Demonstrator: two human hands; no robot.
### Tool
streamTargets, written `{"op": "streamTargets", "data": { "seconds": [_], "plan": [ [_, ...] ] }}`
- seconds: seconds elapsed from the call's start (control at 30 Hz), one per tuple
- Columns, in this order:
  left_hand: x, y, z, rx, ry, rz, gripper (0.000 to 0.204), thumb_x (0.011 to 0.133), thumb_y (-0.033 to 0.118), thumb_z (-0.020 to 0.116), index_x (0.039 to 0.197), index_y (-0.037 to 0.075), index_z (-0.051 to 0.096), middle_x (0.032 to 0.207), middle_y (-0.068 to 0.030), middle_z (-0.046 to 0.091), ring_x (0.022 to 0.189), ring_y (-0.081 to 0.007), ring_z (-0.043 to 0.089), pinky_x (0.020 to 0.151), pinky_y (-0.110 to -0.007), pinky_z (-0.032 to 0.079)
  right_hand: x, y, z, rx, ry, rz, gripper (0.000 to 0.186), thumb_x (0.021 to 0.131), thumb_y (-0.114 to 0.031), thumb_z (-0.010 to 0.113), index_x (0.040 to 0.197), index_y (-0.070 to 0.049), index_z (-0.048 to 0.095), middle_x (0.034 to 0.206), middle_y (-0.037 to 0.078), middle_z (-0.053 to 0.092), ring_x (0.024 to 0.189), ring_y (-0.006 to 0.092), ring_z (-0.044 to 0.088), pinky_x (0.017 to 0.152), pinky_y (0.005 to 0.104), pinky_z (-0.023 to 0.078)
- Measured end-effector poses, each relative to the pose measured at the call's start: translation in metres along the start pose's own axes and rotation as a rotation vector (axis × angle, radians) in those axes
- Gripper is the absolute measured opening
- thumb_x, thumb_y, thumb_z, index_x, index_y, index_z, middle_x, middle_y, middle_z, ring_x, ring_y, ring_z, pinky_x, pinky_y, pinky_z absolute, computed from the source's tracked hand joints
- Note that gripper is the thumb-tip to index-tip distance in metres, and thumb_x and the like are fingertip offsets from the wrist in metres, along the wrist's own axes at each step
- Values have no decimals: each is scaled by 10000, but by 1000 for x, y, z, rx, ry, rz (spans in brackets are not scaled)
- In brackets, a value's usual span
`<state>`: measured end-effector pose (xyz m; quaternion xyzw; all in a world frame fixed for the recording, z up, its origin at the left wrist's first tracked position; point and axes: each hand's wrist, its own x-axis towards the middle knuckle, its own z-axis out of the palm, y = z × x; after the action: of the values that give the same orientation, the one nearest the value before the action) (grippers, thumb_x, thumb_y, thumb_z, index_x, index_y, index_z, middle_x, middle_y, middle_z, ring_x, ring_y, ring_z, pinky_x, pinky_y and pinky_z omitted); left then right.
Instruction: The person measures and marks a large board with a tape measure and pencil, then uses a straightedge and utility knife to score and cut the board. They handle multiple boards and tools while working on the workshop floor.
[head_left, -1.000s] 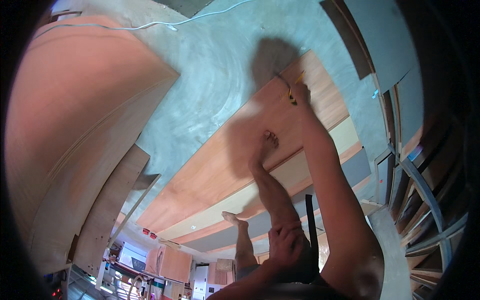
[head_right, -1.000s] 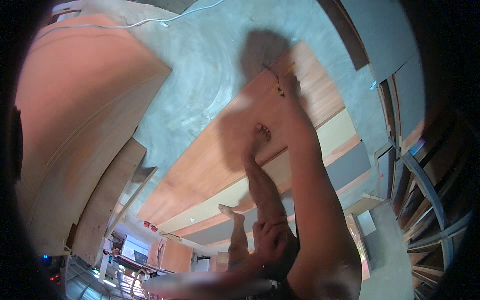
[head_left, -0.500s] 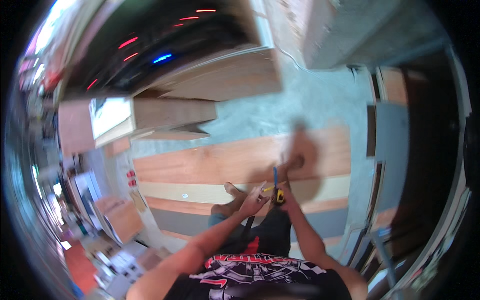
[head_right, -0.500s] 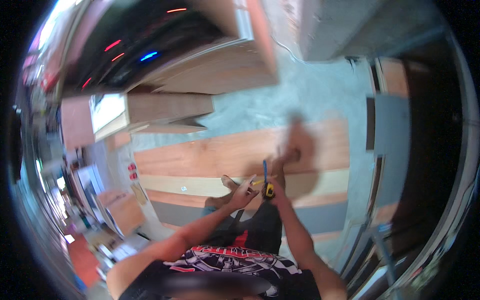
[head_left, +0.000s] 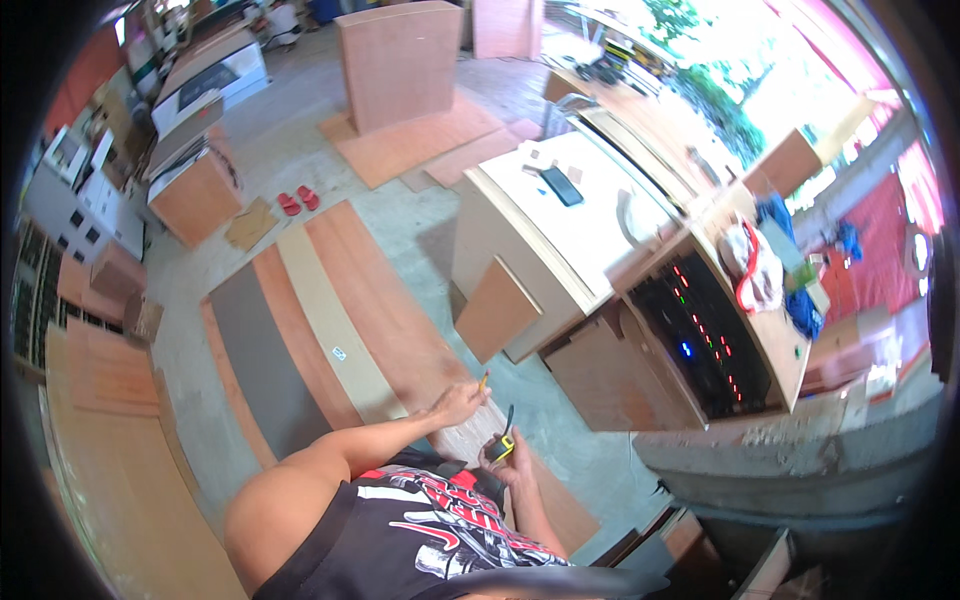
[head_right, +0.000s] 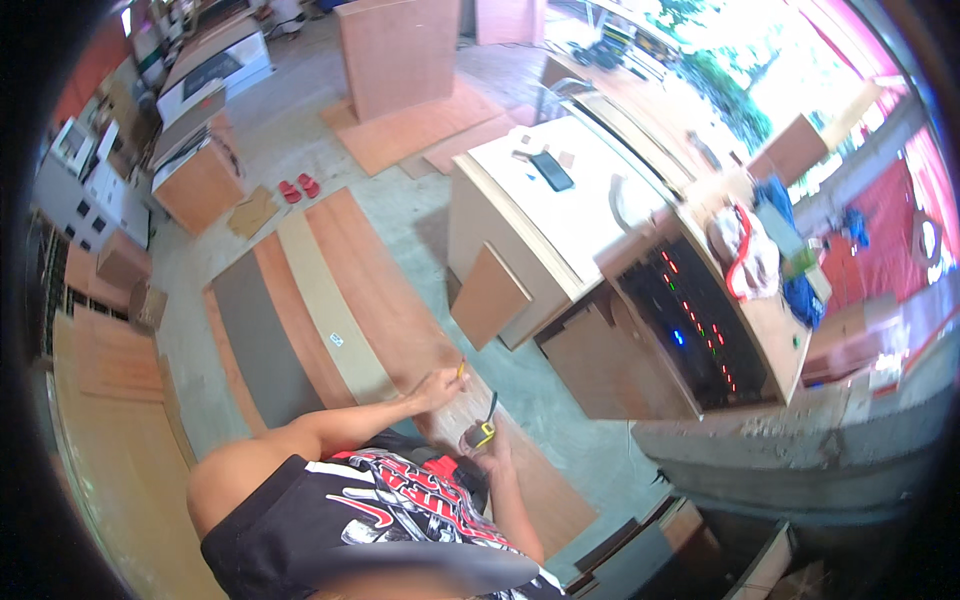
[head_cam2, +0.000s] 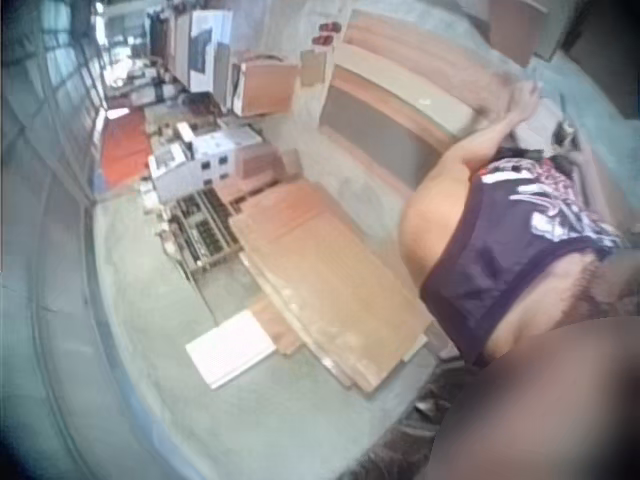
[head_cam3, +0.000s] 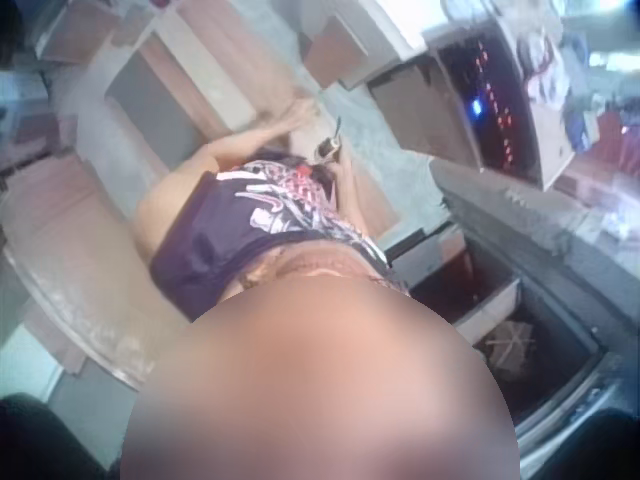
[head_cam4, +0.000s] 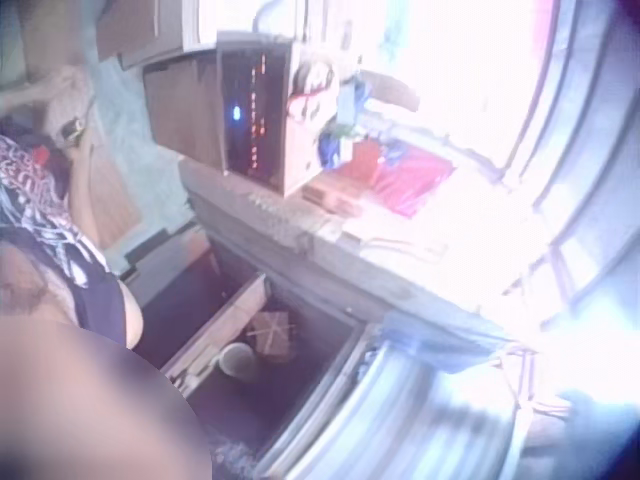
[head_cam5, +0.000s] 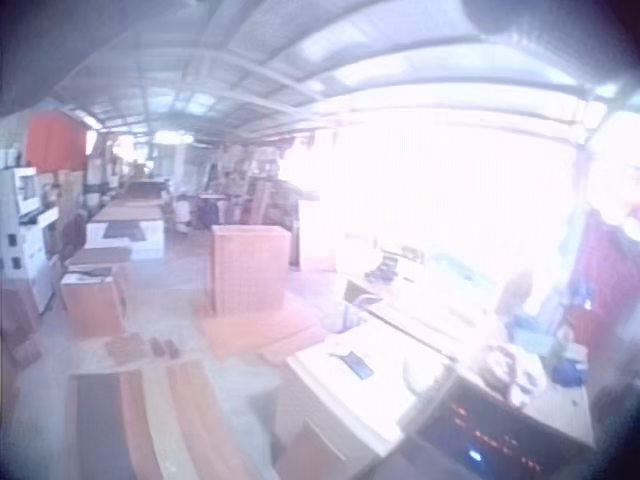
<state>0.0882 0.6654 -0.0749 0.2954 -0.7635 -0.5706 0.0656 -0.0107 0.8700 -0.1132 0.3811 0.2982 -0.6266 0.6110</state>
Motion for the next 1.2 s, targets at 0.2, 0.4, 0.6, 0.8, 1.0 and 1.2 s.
{"op": "streamTargets", "data": {
  "seconds": [0.2,0.4,0.6,0.8,1.0,1.2],
  "plan": [
    [-21,13,-157,148,210,1,322,998,348,618,973,31,667,879,-147,693,828,-322,673,758,-451,504,19,10,155,-929,12,-248,560,977,-421,639,1387,-133,388,1215,84,568,998,222,600,798,479,523],
    [-4,-18,-239,-59,310,25,280,984,311,630,1070,51,688,926,-150,707,898,-297,698,827,-402,527,75,40,315,-1414,-110,-248,692,1007,-438,624,1536,-256,217,1154,60,546,877,152,572,614,337,501],
    [53,-61,-348,-203,367,-157,321,1022,312,590,1147,33,688,988,-127,717,959,-198,683,855,-351,510,165,64,466,-1585,-426,60,579,1023,-417,619,1468,-207,313,1112,36,567,816,101,573,593,234,477],
    [88,-100,-457,-341,557,-258,455,1068,421,520,1118,0,686,914,-29,671,874,-137,617,783,-310,484,261,107,620,-2082,-667,96,772,869,-365,816,1371,-25,339,1016,62,605,816,136,620,691,302,518],
    [124,-134,-574,-1006,524,-406,433,1059,432,553,1092,22,688,802,16,615,731,-69,528,673,-236,420,377,146,733,-2353,-903,174,828,809,-456,857,1281,87,446,990,152,639,764,195,670,639,325,542],
    [227,-174,-717,-360,467,-278,307,1005,314,675,1037,10,705,817,-16,667,811,-103,603,734,-275,478,440,156,837,-2327,-691,-323,726,827,-434,841,1179,114,521,980,186,660,698,203,703,595,327,562]
  ]
}}
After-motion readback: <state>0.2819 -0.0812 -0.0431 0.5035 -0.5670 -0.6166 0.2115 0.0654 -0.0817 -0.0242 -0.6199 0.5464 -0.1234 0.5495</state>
